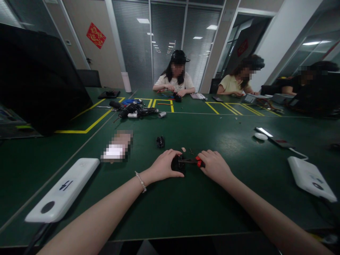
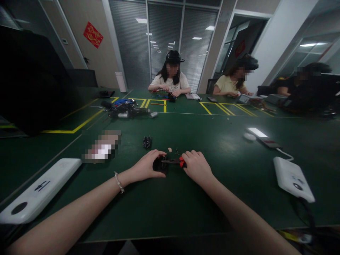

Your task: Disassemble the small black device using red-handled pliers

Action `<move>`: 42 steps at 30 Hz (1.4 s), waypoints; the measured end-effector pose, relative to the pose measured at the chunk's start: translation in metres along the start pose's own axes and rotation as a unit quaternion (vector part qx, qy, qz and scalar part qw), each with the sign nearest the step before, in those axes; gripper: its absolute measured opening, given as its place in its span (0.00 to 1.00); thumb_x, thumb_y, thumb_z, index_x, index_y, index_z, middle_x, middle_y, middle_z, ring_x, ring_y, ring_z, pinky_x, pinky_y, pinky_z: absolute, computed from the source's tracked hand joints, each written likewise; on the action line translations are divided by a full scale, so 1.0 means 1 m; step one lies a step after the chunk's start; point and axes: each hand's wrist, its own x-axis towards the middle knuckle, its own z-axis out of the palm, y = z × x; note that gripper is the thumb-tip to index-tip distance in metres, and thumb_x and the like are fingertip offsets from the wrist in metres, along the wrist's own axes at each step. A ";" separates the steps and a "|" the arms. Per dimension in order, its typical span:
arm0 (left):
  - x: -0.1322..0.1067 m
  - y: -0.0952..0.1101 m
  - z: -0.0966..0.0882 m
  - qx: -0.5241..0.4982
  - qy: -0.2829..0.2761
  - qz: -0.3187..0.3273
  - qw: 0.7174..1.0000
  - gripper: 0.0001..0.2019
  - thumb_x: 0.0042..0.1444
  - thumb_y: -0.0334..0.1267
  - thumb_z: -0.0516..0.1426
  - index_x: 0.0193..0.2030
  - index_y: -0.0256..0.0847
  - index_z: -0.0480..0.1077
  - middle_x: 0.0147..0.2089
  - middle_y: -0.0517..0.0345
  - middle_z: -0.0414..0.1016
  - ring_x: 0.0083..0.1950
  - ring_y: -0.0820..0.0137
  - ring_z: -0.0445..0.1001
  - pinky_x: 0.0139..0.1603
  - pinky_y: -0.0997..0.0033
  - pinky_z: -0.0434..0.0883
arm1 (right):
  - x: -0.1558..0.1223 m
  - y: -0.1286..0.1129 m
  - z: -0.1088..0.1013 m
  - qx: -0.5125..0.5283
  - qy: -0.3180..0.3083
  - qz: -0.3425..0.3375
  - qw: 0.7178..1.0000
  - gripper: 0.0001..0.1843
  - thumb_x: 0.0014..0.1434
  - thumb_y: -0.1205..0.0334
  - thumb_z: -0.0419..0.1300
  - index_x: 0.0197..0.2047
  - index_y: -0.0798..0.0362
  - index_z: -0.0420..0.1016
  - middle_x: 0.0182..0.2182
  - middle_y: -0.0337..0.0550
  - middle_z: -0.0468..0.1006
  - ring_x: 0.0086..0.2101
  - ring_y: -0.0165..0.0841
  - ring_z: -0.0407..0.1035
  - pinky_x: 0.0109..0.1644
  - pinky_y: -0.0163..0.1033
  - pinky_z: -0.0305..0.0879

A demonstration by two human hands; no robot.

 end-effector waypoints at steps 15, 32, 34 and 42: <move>0.000 -0.001 0.001 -0.005 0.001 -0.004 1.000 0.34 0.36 0.49 0.64 0.51 0.45 0.60 0.47 0.53 0.64 0.47 0.58 0.65 0.46 0.58 0.64 | 0.000 -0.001 -0.004 -0.013 0.002 0.001 1.000 0.14 0.44 0.66 0.58 0.38 0.53 0.69 0.36 0.45 0.72 0.36 0.37 0.63 0.38 0.42 0.56; 0.001 -0.001 0.001 0.003 0.000 0.004 1.000 0.34 0.37 0.49 0.63 0.51 0.44 0.59 0.47 0.53 0.64 0.47 0.59 0.65 0.45 0.58 0.64 | -0.001 -0.003 -0.008 -0.045 0.020 -0.010 0.999 0.16 0.44 0.65 0.58 0.39 0.55 0.69 0.37 0.47 0.72 0.37 0.39 0.62 0.40 0.43 0.55; 0.001 -0.002 0.001 0.007 0.003 0.008 1.000 0.34 0.36 0.49 0.64 0.51 0.44 0.59 0.46 0.53 0.64 0.46 0.59 0.65 0.46 0.58 0.64 | 0.000 -0.002 -0.007 -0.033 0.016 -0.006 0.999 0.15 0.44 0.65 0.58 0.39 0.55 0.69 0.36 0.46 0.72 0.36 0.38 0.62 0.39 0.43 0.56; 0.000 -0.003 0.001 0.001 -0.002 0.003 1.000 0.34 0.37 0.50 0.63 0.51 0.45 0.59 0.47 0.54 0.64 0.47 0.60 0.64 0.46 0.58 0.64 | 0.000 0.000 -0.001 0.010 -0.002 0.006 1.000 0.14 0.45 0.66 0.56 0.38 0.54 0.69 0.35 0.45 0.72 0.35 0.37 0.63 0.38 0.42 0.57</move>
